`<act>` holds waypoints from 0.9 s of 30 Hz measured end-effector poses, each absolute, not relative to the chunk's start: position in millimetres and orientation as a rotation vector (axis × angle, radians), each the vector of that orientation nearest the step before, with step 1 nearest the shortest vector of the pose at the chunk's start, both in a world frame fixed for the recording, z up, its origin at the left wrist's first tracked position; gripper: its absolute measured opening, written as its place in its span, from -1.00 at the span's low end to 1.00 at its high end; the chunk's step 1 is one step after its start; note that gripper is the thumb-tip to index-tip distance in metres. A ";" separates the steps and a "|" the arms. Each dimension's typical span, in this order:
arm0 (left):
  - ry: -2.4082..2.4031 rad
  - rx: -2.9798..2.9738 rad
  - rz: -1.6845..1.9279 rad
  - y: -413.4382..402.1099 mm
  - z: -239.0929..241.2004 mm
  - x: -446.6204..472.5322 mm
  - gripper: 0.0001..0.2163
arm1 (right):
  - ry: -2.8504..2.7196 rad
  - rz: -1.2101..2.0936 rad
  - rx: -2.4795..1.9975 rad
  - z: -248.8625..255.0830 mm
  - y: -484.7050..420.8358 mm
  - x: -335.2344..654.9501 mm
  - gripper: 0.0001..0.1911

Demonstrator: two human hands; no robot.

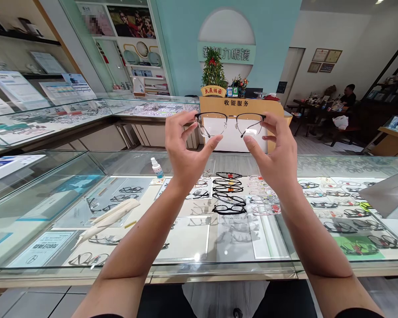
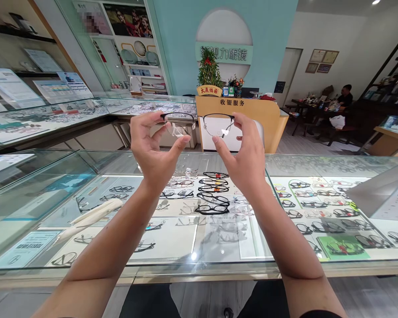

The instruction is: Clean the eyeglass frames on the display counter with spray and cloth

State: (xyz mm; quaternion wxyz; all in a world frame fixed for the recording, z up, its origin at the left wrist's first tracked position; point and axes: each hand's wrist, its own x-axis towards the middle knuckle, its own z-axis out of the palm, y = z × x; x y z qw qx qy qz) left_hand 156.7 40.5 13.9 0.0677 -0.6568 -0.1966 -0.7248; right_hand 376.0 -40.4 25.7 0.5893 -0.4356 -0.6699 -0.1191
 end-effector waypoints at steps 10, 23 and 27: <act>-0.569 -2.015 -2.261 42.6 8.1 160.4 -0.35 | -1.513 -0.357 -0.915 27.2 -42.0 365.7 -0.41; -0.564 -1.991 -2.248 42.4 6.7 163.0 -0.31 | -1.478 -0.284 -0.836 26.3 -43.2 358.4 -0.59; -0.592 -1.958 -2.197 43.0 6.9 162.4 -0.26 | -1.390 -0.208 -0.730 27.3 -39.7 361.4 -0.75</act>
